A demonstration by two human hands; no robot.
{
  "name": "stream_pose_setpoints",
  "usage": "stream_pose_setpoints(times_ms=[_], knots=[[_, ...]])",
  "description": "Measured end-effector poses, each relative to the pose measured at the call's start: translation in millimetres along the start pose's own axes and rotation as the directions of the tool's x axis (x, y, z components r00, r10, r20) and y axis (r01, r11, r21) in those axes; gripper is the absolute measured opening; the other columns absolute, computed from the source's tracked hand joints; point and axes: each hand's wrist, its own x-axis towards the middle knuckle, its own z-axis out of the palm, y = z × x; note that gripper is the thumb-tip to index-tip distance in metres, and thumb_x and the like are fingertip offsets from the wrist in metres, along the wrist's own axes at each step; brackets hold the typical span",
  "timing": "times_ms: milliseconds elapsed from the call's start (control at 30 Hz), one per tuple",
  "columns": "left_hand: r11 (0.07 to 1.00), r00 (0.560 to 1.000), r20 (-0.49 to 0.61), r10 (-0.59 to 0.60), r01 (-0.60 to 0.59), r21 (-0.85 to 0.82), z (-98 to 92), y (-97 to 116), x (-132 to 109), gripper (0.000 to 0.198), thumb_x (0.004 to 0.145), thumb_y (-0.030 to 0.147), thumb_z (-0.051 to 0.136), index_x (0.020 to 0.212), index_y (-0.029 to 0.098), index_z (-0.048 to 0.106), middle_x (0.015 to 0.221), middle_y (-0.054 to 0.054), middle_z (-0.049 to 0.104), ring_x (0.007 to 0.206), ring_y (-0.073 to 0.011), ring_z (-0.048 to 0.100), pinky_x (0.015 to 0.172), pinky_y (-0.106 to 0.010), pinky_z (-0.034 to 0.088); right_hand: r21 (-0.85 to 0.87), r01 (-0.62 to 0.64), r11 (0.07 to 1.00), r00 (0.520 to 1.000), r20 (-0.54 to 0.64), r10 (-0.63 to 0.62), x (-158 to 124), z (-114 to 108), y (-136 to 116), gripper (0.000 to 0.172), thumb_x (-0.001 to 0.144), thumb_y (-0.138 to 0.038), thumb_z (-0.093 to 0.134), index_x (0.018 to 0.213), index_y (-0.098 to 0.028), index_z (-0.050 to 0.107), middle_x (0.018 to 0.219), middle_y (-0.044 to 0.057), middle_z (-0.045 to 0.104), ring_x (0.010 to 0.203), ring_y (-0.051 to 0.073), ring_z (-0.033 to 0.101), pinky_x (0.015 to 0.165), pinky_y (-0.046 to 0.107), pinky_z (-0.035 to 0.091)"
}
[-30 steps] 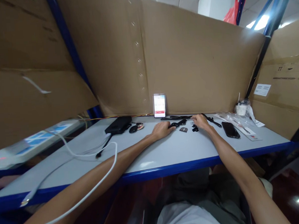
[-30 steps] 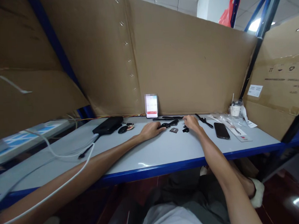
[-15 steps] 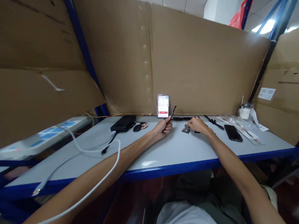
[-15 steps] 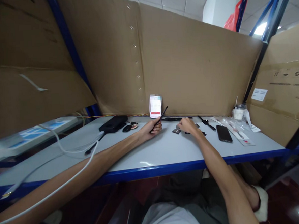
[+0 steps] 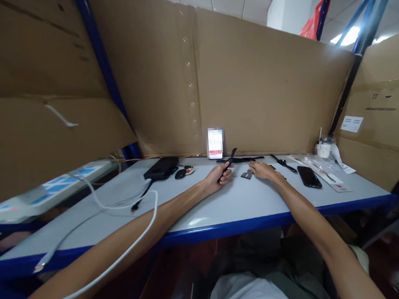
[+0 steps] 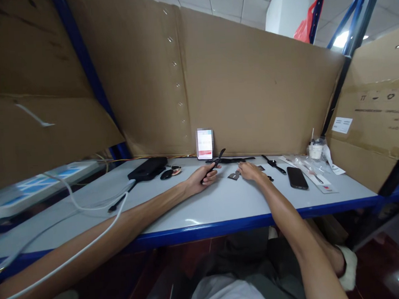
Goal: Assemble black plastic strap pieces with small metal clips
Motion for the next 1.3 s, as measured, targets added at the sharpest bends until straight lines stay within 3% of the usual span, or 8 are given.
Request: stream_pose_setpoints(times_ms=[200, 333, 433, 500, 600, 767, 1100, 1300], knots=[[1.000, 0.999, -0.038, 0.011, -0.012, -0.017, 7.0, 0.1, -1.3, 0.020, 0.102, 0.018, 0.039, 0.087, 0.016, 0.052, 0.052, 0.008, 0.039, 0.036, -0.0048, 0.033, 0.033, -0.015, 0.022, -0.003, -0.147, 0.989, 0.982, -0.116, 0.146, -4.2, -17.3, 4.2, 0.038, 0.103, -0.034, 0.045, 0.103, -0.017, 0.079, 0.106, 0.014, 0.077, 0.104, 0.024, 0.070, 0.083, 0.026, 0.045], [1.000, 0.993, -0.114, 0.005, -0.007, -0.019, 11.2, 1.8, -3.0, 0.019, 0.102, 0.018, 0.040, 0.088, 0.015, 0.053, 0.056, 0.005, 0.048, 0.041, -0.0054, 0.044, 0.037, -0.014, 0.033, 0.049, -0.053, 0.997, 0.988, -0.143, 0.060, -2.6, -11.4, 7.2, 0.036, 0.102, -0.029, 0.047, 0.129, -0.021, 0.070, 0.128, 0.010, 0.072, 0.120, 0.023, 0.065, 0.095, 0.027, 0.044], [0.999, 0.990, -0.134, 0.043, -0.040, 0.019, 12.4, 1.4, -3.8, 0.017, 0.102, 0.018, 0.043, 0.093, 0.013, 0.057, 0.061, 0.002, 0.055, 0.046, -0.0069, 0.053, 0.040, -0.015, 0.041, 0.050, 0.090, 0.995, 0.989, -0.122, -0.083, 0.1, -0.7, 0.1, 0.046, 0.105, -0.033, 0.045, 0.148, -0.022, 0.054, 0.155, 0.010, 0.050, 0.140, 0.022, 0.049, 0.111, 0.030, 0.037], [0.997, 0.989, -0.132, 0.070, -0.065, 0.045, 12.9, 0.3, -4.1, 0.015, 0.101, 0.017, 0.044, 0.096, 0.013, 0.057, 0.069, -0.002, 0.063, 0.052, -0.0091, 0.060, 0.044, -0.017, 0.047, 0.026, 0.127, 0.992, 0.990, -0.072, -0.124, 1.0, 3.3, -8.4, 0.047, 0.106, -0.037, 0.043, 0.148, -0.021, 0.054, 0.160, 0.011, 0.043, 0.144, 0.023, 0.045, 0.113, 0.031, 0.035], [0.995, 0.988, -0.124, 0.087, -0.080, 0.059, 13.5, -1.5, -4.0, 0.011, 0.100, 0.016, 0.045, 0.098, 0.015, 0.055, 0.080, -0.007, 0.069, 0.058, -0.0117, 0.067, 0.048, -0.020, 0.051, -0.001, 0.097, 0.995, 0.995, -0.014, -0.097, -0.8, -0.5, -19.9, 0.040, 0.106, -0.040, 0.042, 0.130, -0.020, 0.067, 0.145, 0.013, 0.060, 0.129, 0.024, 0.059, 0.102, 0.029, 0.042], [0.995, 0.987, -0.135, 0.089, -0.081, 0.066, 12.5, -2.1, -2.5, 0.009, 0.099, 0.013, 0.045, 0.097, 0.017, 0.052, 0.077, -0.004, 0.067, 0.054, -0.0100, 0.063, 0.047, -0.019, 0.049, 0.005, 0.021, 1.000, 0.999, -0.045, -0.020, -8.6, -18.1, -19.3, 0.036, 0.104, -0.034, 0.045, 0.104, -0.020, 0.078, 0.109, 0.011, 0.078, 0.105, 0.023, 0.070, 0.086, 0.026, 0.045], [0.985, 0.991, -0.088, 0.105, -0.092, 0.144, 15.1, -2.3, -6.1, 0.010, 0.096, 0.013, 0.045, 0.098, 0.016, 0.055, 0.060, 0.004, 0.051, 0.040, -0.0050, 0.039, 0.035, -0.014, 0.022, 0.018, -0.170, 0.985, 0.979, -0.107, 0.171, -9.7, -23.8, 7.3, 0.044, 0.089, -0.013, 0.054, 0.130, -0.019, 0.070, 0.128, 0.011, 0.071, 0.120, 0.025, 0.064, 0.094, 0.026, 0.045], [0.975, 0.988, -0.095, 0.123, -0.102, 0.199, 17.7, -6.3, -4.7, 0.010, 0.096, 0.020, 0.050, 0.090, 0.015, 0.056, 0.059, 0.002, 0.052, 0.038, -0.0042, 0.036, 0.034, -0.015, 0.017, -0.053, -0.189, 0.981, 0.971, -0.157, 0.178, -8.5, -11.6, 14.2, 0.044, 0.103, -0.043, 0.047, 0.133, -0.017, 0.067, 0.131, 0.016, 0.068, 0.123, 0.028, 0.061, 0.097, 0.031, 0.043]])
